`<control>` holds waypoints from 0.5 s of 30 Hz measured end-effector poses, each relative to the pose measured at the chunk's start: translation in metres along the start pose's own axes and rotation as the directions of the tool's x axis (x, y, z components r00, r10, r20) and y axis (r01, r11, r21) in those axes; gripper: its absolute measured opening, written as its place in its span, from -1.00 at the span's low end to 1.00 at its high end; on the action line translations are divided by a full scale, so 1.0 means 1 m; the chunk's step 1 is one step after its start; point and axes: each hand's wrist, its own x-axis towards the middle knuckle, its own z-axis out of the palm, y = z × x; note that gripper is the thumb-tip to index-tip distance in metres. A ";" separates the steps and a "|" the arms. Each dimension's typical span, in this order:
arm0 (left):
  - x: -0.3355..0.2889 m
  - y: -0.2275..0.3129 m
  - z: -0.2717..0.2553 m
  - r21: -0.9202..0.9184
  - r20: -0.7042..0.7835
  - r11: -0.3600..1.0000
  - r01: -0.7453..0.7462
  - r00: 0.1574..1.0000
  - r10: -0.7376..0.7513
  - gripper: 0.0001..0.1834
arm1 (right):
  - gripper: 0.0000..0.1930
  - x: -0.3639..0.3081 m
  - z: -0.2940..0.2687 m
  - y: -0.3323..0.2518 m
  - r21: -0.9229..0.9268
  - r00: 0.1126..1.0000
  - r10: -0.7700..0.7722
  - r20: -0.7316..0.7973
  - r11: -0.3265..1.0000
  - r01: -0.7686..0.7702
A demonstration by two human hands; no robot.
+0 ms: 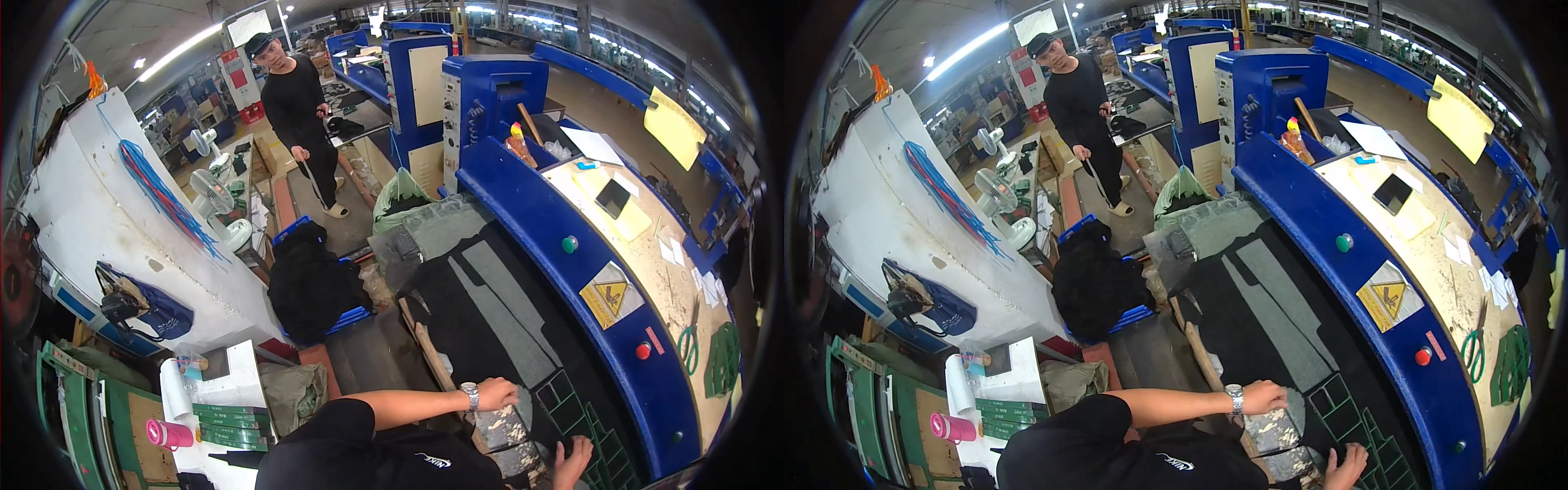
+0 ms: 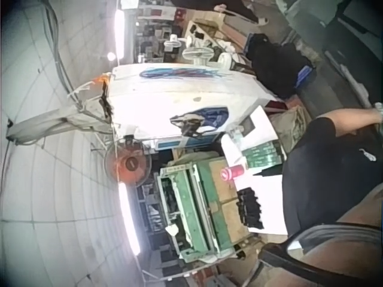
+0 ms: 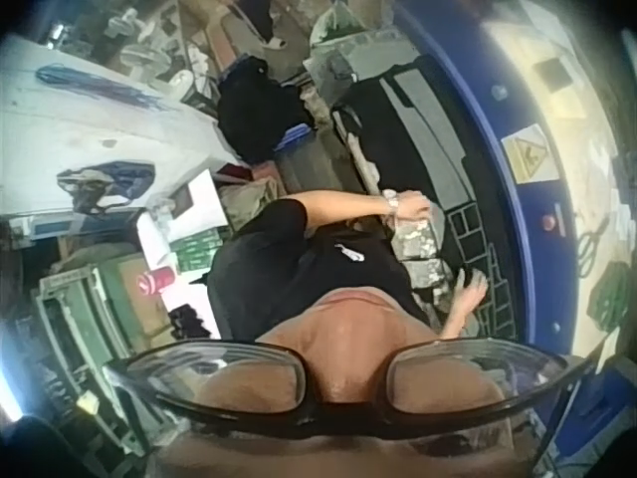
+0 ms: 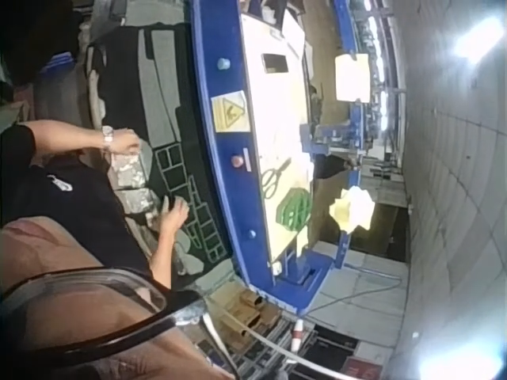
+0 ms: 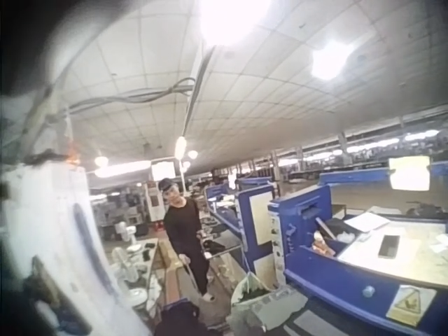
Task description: Organize and align shoe components on a flatbed machinery workspace in a factory.
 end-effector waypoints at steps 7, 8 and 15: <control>0.048 -0.003 0.029 -0.367 -0.161 0.930 -0.033 0.987 -0.028 -0.73 | -0.61 -0.026 0.065 0.038 0.001 0.930 -0.021 0.367 1.000 0.022; 0.058 -0.005 0.033 -0.386 -0.123 0.922 -0.034 0.992 -0.015 -0.72 | -0.65 -0.027 0.078 0.048 0.038 0.972 -0.171 0.162 0.985 0.167; 0.010 -0.031 -0.007 -0.717 0.045 0.682 0.143 0.986 -0.159 -0.72 | -0.72 0.018 0.057 -0.006 -0.023 0.936 -0.322 0.140 0.944 0.328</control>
